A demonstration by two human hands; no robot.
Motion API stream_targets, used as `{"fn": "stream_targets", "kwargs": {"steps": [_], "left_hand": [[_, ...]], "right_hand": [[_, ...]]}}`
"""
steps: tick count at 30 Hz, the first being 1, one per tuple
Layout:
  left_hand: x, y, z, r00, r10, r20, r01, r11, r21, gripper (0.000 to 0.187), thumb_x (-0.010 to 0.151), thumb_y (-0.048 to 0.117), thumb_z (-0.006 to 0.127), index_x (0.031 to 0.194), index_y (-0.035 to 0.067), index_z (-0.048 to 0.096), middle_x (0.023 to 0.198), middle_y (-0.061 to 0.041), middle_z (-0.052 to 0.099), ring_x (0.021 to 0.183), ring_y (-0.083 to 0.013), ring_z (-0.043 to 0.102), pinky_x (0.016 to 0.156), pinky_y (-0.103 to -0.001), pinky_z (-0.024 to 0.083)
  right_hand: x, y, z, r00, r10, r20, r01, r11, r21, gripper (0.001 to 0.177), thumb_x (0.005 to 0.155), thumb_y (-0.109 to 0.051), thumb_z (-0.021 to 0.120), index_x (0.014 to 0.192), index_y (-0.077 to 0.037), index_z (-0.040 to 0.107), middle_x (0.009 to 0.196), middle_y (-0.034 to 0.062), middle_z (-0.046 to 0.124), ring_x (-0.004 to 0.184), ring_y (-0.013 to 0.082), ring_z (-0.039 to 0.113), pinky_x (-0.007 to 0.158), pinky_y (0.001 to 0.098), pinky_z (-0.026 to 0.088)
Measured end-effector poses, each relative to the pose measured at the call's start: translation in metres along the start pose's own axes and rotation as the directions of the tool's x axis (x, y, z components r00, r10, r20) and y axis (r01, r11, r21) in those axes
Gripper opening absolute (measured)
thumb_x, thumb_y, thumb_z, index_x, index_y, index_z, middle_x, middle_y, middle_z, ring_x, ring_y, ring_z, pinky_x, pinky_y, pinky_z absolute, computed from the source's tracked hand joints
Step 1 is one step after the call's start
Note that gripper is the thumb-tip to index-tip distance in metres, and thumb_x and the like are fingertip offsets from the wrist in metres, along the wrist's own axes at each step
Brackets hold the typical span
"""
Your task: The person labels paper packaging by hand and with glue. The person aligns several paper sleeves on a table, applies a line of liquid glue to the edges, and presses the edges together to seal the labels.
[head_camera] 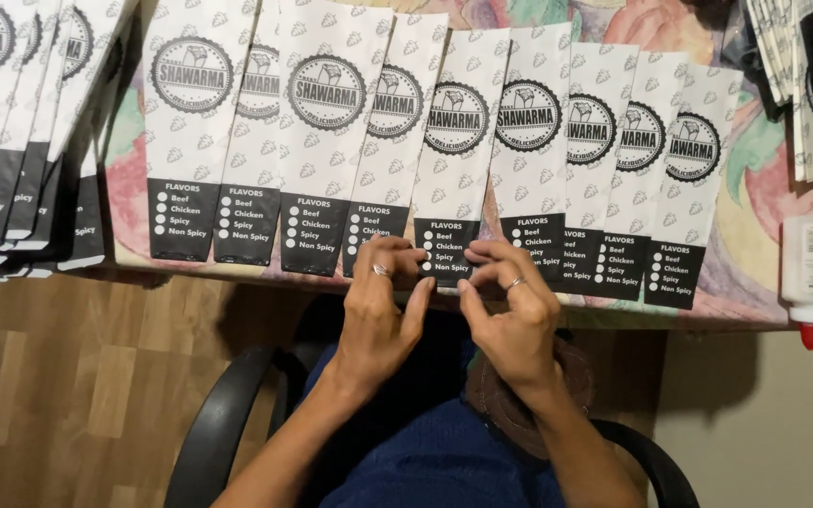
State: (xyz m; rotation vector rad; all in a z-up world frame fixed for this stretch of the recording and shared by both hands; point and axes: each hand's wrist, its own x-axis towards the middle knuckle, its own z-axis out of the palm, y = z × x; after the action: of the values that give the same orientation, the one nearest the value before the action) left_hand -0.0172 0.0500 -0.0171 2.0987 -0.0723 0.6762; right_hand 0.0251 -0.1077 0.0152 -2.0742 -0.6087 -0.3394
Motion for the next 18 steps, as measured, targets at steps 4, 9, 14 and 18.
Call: {"fn": "stream_targets", "kwargs": {"steps": [4, 9, 14, 18], "left_hand": [[0.002, -0.003, 0.001, 0.997, -0.074, -0.021, 0.072, 0.994, -0.086, 0.025, 0.081, -0.003, 0.081, 0.099, 0.000, 0.063, 0.095, -0.012, 0.067, 0.103, -0.0364, 0.069, 0.110, -0.053, 0.045], [0.003, 0.007, -0.004, 0.996, -0.089, -0.007, 0.087, 0.990, -0.109, 0.023, 0.084, -0.004, 0.077, 0.103, -0.001, 0.064, 0.096, -0.012, 0.069, 0.103, -0.0380, 0.069, 0.114, -0.057, 0.040], [0.000, 0.009, 0.004, 0.994, -0.086, -0.063, 0.085, 0.996, -0.020, 0.016, 0.092, -0.006, 0.068, 0.106, 0.001, 0.065, 0.100, -0.009, 0.068, 0.105, -0.0347, 0.069, 0.116, -0.058, 0.036], [-0.005, 0.005, 0.012, 0.997, -0.008, -0.074, 0.016, 0.994, 0.105, 0.033, 0.088, 0.017, 0.083, 0.109, 0.001, 0.063, 0.102, -0.009, 0.065, 0.106, -0.0335, 0.066, 0.118, -0.060, 0.034]], "right_hand": [[0.005, -0.003, 0.004, 0.999, 0.040, -0.002, -0.040, 0.999, -0.010, 0.021, 0.078, 0.000, 0.085, 0.091, -0.001, 0.069, 0.104, 0.0127, 0.073, 0.103, 0.0362, 0.074, 0.094, 0.0454, 0.058], [0.007, -0.001, -0.005, 0.996, 0.071, 0.061, -0.074, 0.996, 0.042, 0.016, 0.081, 0.004, 0.081, 0.092, 0.000, 0.070, 0.100, 0.0136, 0.073, 0.104, 0.0387, 0.074, 0.098, 0.0483, 0.055], [0.009, 0.000, -0.009, 0.993, 0.067, 0.095, -0.068, 0.998, 0.009, 0.013, 0.085, 0.000, 0.080, 0.096, -0.004, 0.074, 0.104, 0.0088, 0.076, 0.103, 0.0305, 0.075, 0.095, 0.0410, 0.057], [0.007, 0.000, -0.009, 0.993, 0.065, 0.097, -0.067, 0.998, 0.018, 0.015, 0.083, 0.004, 0.080, 0.094, -0.001, 0.073, 0.103, 0.0117, 0.076, 0.104, 0.0344, 0.074, 0.104, 0.0464, 0.052]]}}
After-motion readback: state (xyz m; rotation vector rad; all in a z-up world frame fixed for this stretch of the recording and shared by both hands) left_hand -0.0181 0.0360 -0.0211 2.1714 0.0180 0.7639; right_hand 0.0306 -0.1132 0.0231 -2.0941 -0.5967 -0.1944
